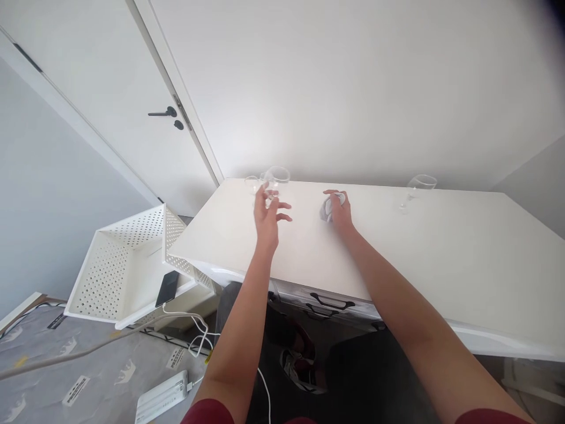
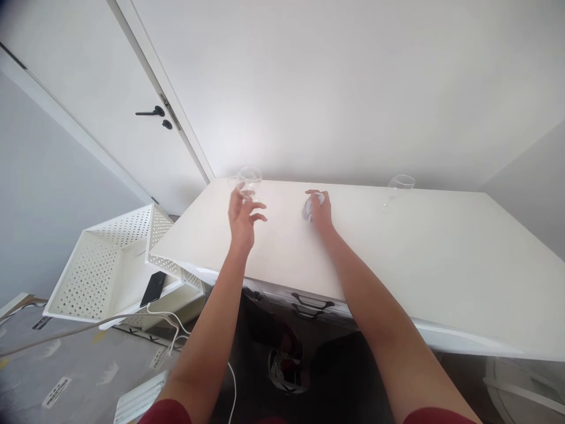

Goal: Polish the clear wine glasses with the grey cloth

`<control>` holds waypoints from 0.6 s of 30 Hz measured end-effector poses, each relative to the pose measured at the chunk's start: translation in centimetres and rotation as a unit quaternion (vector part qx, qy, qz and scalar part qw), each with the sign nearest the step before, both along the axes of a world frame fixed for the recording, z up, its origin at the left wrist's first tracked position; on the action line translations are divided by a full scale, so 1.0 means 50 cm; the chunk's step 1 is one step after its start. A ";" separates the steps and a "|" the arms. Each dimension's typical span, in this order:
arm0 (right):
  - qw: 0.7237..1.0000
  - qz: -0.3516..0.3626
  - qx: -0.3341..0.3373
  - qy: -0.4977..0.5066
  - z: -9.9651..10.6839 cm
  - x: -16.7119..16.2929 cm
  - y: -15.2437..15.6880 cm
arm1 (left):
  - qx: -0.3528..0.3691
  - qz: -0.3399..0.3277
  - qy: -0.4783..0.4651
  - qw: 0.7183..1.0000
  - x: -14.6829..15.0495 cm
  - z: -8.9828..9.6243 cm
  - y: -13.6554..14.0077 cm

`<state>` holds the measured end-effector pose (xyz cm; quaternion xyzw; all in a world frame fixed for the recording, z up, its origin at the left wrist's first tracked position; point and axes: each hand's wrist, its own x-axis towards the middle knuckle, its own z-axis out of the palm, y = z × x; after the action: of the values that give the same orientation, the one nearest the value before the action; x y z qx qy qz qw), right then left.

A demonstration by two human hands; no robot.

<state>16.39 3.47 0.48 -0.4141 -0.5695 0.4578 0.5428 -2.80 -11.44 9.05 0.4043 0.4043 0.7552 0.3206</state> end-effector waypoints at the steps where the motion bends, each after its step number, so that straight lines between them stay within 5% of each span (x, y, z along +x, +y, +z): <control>1: 0.998 0.000 -0.016 0.054 0.003 0.006 0.003 | -0.015 -0.024 0.018 0.999 0.022 -0.006 0.017; 10: 0.960 0.058 -0.090 0.258 0.025 0.052 0.026 | -0.073 -0.099 0.138 0.983 0.142 -0.148 0.180; 14: 0.971 0.055 -0.097 0.213 0.015 0.057 0.040 | -0.099 -0.127 0.102 0.982 0.153 -0.173 0.224; 18: 0.992 0.004 -0.022 0.123 0.006 0.058 0.047 | -0.128 -0.093 0.086 0.984 0.146 -0.167 0.260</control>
<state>19.29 5.80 0.76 -0.3643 -0.4902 0.5198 0.5973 4.52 1.57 0.68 0.4593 0.4842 0.6267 0.4023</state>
